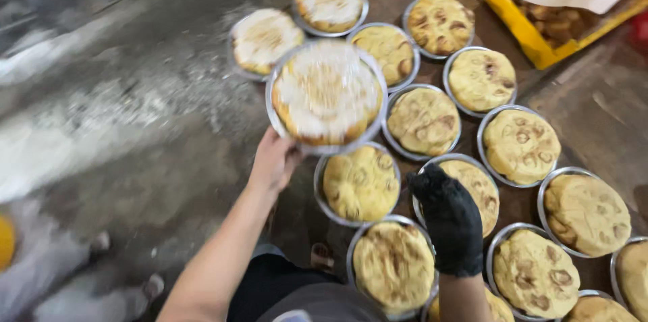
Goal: The person applies glaze to several cinnamon rolls using a spoon and then sprinkles small food pieces over the glaze by hand.
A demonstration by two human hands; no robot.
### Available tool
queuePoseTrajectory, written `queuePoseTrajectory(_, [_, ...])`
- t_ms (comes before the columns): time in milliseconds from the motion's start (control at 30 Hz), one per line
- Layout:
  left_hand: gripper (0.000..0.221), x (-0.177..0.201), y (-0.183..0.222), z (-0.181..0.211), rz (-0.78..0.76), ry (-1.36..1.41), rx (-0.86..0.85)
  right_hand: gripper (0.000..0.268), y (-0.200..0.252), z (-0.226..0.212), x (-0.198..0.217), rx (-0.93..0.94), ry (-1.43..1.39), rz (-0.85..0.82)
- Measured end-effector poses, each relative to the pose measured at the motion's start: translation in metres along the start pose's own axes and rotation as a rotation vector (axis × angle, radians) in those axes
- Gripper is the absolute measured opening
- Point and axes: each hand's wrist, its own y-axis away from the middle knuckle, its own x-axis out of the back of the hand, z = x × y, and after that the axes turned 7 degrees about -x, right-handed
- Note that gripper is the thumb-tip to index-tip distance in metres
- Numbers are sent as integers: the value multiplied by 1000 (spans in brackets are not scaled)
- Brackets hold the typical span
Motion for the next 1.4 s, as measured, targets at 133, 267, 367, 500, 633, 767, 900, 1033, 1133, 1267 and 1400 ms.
queuePoseTrajectory(133, [38,-41,-174,-26,-156,58,-14,39,-7,5,12,414,762,298])
queuePoseTrajectory(267, [34,-86,-344,-77,-180,-25,-10,43,-25,18,14,215,-205,436])
queuePoseTrajectory(367, [27,-117,-439,-111,-138,-38,19,42,-52,32,-9,305,-218,539])
queuePoseTrajectory(500, [20,-152,-522,-158,-34,-52,11,41,-84,32,-36,398,-222,650])
queuePoseTrajectory(633, [22,-162,-562,-195,2,-25,27,40,-97,26,-47,440,-184,720])
queuePoseTrajectory(767, [27,-167,-581,-210,86,-11,77,39,-83,34,-49,491,-166,822])
queuePoseTrajectory(900, [32,-174,-579,-194,125,-49,137,38,-57,47,-50,542,-165,925])
queuePoseTrajectory(1033, [38,-187,-514,-149,-30,44,290,38,-53,47,-71,561,-140,905])
queuePoseTrajectory(1133, [43,-153,-379,-81,-292,-47,343,36,-80,35,-102,612,-240,874])
queuePoseTrajectory(1267, [43,-57,-252,20,-660,-770,-197,42,-89,12,-102,588,560,1132])
queuePoseTrajectory(1400, [48,54,-196,56,-456,-1003,-157,42,-55,28,-80,614,-119,747])
